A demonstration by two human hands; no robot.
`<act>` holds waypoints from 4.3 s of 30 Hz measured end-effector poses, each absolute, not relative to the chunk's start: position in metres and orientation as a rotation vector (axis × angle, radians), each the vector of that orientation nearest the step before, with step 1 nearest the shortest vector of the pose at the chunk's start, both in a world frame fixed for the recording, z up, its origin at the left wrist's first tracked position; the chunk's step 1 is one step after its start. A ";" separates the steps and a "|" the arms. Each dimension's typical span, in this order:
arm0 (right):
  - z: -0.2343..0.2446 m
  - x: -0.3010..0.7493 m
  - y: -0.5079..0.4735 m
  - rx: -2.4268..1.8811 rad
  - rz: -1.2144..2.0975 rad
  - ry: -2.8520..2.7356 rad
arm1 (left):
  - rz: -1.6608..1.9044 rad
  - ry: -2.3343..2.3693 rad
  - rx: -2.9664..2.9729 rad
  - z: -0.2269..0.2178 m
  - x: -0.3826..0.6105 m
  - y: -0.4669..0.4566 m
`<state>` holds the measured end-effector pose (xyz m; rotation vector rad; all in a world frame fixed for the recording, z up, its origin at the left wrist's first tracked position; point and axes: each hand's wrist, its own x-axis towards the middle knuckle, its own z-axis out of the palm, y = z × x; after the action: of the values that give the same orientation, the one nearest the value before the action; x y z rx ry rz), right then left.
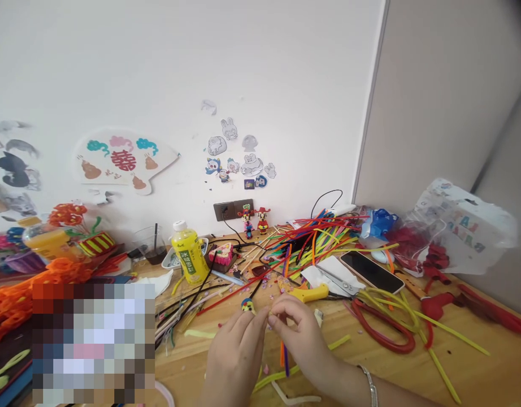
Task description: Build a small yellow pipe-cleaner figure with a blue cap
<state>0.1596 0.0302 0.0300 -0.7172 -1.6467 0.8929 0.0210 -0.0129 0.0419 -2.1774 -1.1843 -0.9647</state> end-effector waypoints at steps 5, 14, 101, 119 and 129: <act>0.039 0.167 0.032 -0.663 0.594 -1.900 | -0.937 -1.202 -2.054 0.047 0.021 -0.015; 0.048 0.175 0.035 -0.619 0.402 -2.055 | -1.063 -1.290 -2.237 0.051 0.020 -0.008; 0.039 0.172 0.048 -0.715 1.591 -1.702 | -1.559 -1.951 -2.588 0.032 0.025 0.006; 0.036 0.172 0.044 -0.922 0.981 -2.058 | -1.356 -1.907 -2.710 0.025 0.018 0.010; 0.044 0.176 0.042 -1.054 0.916 -2.080 | -1.163 -1.718 -2.565 0.025 0.022 0.003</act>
<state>0.1757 0.0422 0.0439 -1.0541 -2.0796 0.9164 0.0221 0.0031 0.0253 -2.5649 -1.7178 -1.1631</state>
